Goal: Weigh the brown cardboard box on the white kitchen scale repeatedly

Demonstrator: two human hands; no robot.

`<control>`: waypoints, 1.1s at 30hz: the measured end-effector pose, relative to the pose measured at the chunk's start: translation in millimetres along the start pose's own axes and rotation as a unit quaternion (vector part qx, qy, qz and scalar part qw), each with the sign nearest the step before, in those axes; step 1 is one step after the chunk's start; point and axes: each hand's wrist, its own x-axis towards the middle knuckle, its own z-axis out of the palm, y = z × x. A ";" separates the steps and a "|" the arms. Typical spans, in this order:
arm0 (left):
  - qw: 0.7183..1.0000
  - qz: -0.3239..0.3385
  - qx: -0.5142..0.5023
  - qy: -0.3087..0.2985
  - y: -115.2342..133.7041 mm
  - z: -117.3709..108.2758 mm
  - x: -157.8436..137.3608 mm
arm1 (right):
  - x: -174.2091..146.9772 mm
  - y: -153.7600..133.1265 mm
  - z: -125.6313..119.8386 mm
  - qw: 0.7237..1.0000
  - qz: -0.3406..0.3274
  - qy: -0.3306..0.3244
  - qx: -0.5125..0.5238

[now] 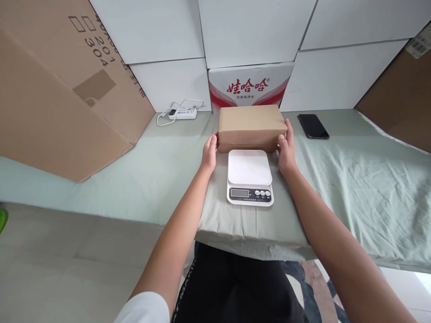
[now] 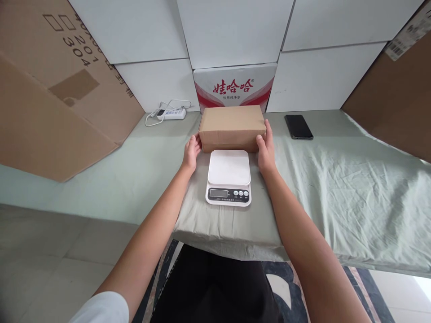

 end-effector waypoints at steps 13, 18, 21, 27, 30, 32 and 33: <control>0.991 0.123 0.044 -0.006 46.4 5.4 -46.7 | -26.0 -46.8 -10.2 0.988 -0.145 0.028 -0.039; 0.993 0.109 0.044 -0.024 56.0 -0.8 -97.4 | -78.0 -74.8 -23.8 0.984 -0.146 0.060 -0.086; 0.993 0.101 0.049 -0.026 53.5 -2.1 -111.1 | -91.7 -72.0 -25.2 0.981 -0.144 0.073 -0.110; 0.995 0.089 0.044 -0.003 49.8 -3.3 -115.2 | -94.0 -72.4 -19.3 0.978 -0.156 0.083 -0.111; 0.994 0.094 0.050 0.003 42.4 -5.2 -117.0 | -95.1 -75.6 -17.4 0.977 -0.159 0.092 -0.107; 0.994 0.097 0.057 0.005 38.3 -5.9 -116.9 | -95.8 -74.5 -17.1 0.978 -0.155 0.099 -0.102; 0.993 0.099 0.060 0.008 39.2 -5.9 -115.6 | -95.7 -72.7 -17.3 0.978 -0.151 0.103 -0.097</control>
